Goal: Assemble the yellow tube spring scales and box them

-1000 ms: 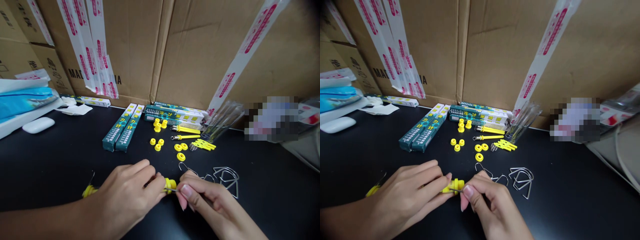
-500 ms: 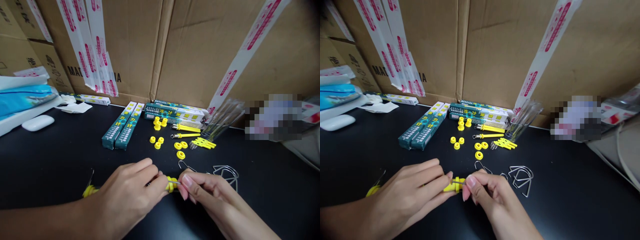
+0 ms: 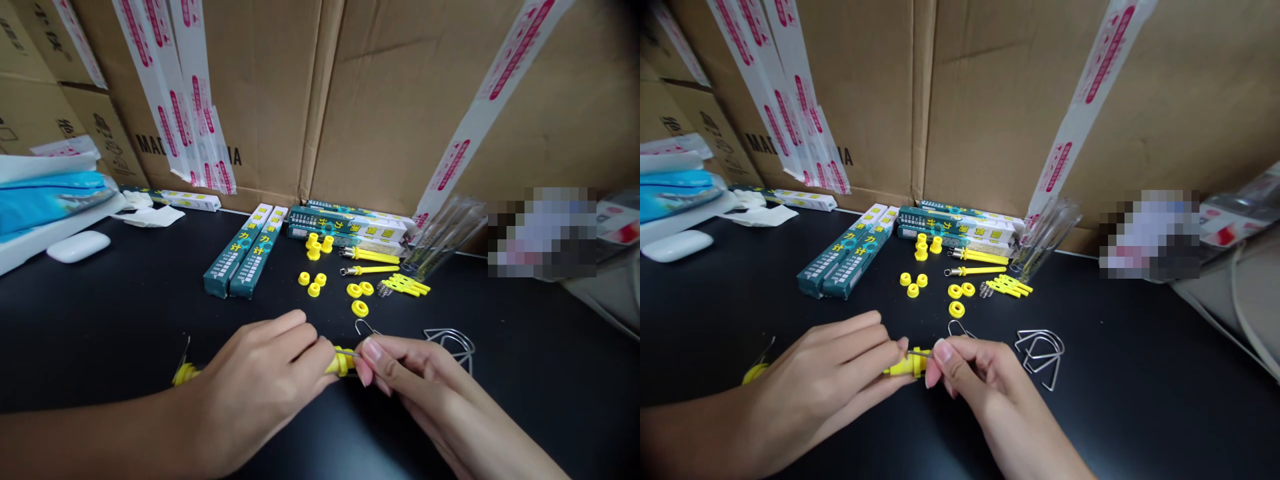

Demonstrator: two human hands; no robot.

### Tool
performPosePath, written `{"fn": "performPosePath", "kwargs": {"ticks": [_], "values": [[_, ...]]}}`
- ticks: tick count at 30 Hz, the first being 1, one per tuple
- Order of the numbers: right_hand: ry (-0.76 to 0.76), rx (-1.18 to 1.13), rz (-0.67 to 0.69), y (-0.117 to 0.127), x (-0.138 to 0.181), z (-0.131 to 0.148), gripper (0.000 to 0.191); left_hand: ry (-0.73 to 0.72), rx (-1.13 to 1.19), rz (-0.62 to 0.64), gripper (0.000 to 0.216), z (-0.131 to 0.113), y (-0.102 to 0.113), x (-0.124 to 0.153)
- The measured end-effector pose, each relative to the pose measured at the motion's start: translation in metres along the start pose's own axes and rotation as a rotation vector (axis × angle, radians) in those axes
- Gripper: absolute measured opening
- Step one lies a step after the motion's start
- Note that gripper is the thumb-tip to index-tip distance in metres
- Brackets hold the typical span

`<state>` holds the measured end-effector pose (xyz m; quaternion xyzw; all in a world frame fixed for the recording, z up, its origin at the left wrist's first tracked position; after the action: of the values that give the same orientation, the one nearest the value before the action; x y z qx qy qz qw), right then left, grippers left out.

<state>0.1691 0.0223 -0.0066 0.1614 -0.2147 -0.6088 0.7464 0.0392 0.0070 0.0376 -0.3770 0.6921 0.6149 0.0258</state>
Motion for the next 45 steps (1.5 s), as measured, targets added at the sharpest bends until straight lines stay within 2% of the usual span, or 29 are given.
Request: {"fn": "performPosePath", "kwargs": {"ticks": [4, 9, 13, 18, 21, 25, 28, 34, 41, 43, 45], "values": [[0.034, 0.026, 0.005, -0.001, -0.003, 0.000, 0.046, 0.028, 0.024, 0.021, 0.024, 0.004, 0.000, 0.001], [0.070, 0.210, 0.046, -0.003, -0.006, 0.001, 0.042, -0.014, -0.075, -0.036, 0.028, 0.003, 0.000, 0.006], [0.241, 0.439, -0.046, 0.003, -0.005, 0.015, 0.038, -0.030, -0.127, -0.067, 0.031, 0.002, -0.002, 0.009], [0.326, 0.521, -0.140, 0.007, -0.003, 0.022, 0.035, -0.022, -0.098, -0.045, 0.032, 0.005, 0.001, 0.007], [0.296, 0.497, -0.178, 0.010, -0.004, 0.017, 0.039, 0.016, -0.068, 0.019, 0.033, 0.006, 0.002, 0.006], [0.119, 0.318, -0.037, 0.005, -0.011, -0.005, 0.045, 0.125, -0.070, -0.010, 0.043, 0.010, 0.010, 0.007], [0.064, 0.280, 0.019, 0.002, -0.015, -0.013, 0.045, 0.121, -0.017, 0.036, 0.053, 0.009, 0.007, 0.008], [0.246, 0.443, -0.137, 0.013, -0.012, 0.009, 0.036, 0.126, 0.003, 0.007, 0.060, 0.013, 0.008, 0.007], [0.315, 0.251, 0.028, 0.002, -0.009, 0.012, 0.025, 0.118, -0.040, -0.037, 0.053, 0.012, 0.008, 0.007], [0.335, 0.233, -0.006, 0.005, -0.008, 0.012, 0.024, 0.131, -0.026, -0.016, 0.056, 0.013, 0.006, 0.006], [0.404, 0.279, -0.105, 0.011, -0.005, 0.017, 0.024, 0.156, 0.011, 0.011, 0.060, 0.015, 0.004, 0.006]]}}
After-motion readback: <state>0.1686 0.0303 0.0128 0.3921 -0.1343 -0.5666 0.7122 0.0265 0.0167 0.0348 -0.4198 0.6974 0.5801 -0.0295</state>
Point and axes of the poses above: each hand's wrist, its own x-axis away from the middle knuckle, its own y-axis out of the back of the hand, z = x × y, the point moved 8 cm from there along -x, towards the middle knuckle, and after that the axes turned 14 degrees about x, right-handed, at the moved point
